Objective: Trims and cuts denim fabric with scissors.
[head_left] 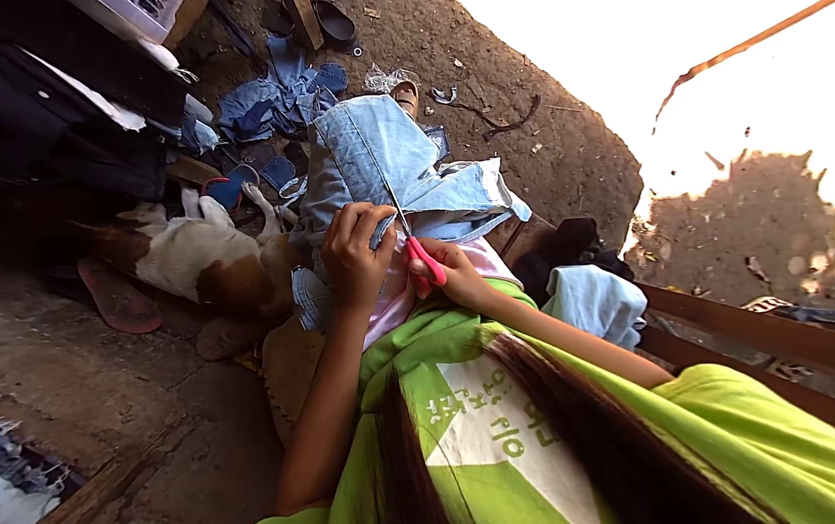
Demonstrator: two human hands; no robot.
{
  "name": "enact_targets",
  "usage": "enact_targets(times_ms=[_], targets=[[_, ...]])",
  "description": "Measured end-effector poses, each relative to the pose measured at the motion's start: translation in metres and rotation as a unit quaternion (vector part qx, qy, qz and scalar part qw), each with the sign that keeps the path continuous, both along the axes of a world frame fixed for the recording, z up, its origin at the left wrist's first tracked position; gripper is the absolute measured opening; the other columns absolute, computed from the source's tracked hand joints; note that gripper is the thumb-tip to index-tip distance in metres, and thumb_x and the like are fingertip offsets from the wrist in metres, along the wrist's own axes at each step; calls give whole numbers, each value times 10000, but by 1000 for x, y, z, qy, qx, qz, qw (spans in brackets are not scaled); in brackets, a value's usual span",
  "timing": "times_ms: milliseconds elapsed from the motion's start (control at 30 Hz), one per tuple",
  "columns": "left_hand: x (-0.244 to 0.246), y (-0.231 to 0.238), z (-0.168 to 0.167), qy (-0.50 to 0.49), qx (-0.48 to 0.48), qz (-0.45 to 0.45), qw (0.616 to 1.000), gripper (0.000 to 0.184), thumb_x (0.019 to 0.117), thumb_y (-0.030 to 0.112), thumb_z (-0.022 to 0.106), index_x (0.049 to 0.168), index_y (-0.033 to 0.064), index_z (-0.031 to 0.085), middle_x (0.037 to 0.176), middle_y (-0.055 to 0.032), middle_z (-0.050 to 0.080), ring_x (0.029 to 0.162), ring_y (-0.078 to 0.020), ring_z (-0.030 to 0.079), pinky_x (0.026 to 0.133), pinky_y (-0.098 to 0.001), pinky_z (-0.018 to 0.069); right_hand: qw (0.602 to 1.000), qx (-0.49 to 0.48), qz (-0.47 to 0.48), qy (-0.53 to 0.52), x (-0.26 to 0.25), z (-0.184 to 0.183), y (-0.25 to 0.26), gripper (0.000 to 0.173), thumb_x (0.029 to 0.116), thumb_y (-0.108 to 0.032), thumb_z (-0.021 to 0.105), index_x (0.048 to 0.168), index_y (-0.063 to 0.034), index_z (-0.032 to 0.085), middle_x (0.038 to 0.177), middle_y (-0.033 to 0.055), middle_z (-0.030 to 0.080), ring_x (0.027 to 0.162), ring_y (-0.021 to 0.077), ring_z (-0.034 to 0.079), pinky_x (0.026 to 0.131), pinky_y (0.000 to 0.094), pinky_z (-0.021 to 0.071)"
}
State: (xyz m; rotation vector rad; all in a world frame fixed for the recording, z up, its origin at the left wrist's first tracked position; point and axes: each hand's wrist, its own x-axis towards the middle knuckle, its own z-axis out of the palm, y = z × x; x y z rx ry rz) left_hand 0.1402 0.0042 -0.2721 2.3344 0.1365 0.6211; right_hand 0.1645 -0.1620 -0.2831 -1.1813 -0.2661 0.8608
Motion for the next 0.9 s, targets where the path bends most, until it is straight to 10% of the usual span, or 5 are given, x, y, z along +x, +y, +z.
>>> enact_targets(times_ms=[133,767,900], targets=[[-2,-1,0,-5,-3,-5,1000,141,949,112,655,990,37,768,982,-131,694,934,-219,651,835,-312,507,999,27,16,18,4,-6,2,524,935,-675,561,989,-156,609,630,-94,550,530,-17,501,515,153,430],[-1,0,-2,-9,-10,1,1000,140,947,104,654,985,27,765,969,-137,687,927,-226,643,831,-312,501,999,49,-1,16,4,-4,-4,294,983,-409,651,951,-117,645,623,-89,597,525,-11,564,538,160,497],[-1,1,-1,-13,-10,-4,1000,143,940,117,658,985,33,766,970,-131,682,927,-216,643,831,-310,502,998,47,12,44,9,-1,3,417,965,-566,594,961,-150,627,627,-87,590,537,-9,551,537,158,468]])
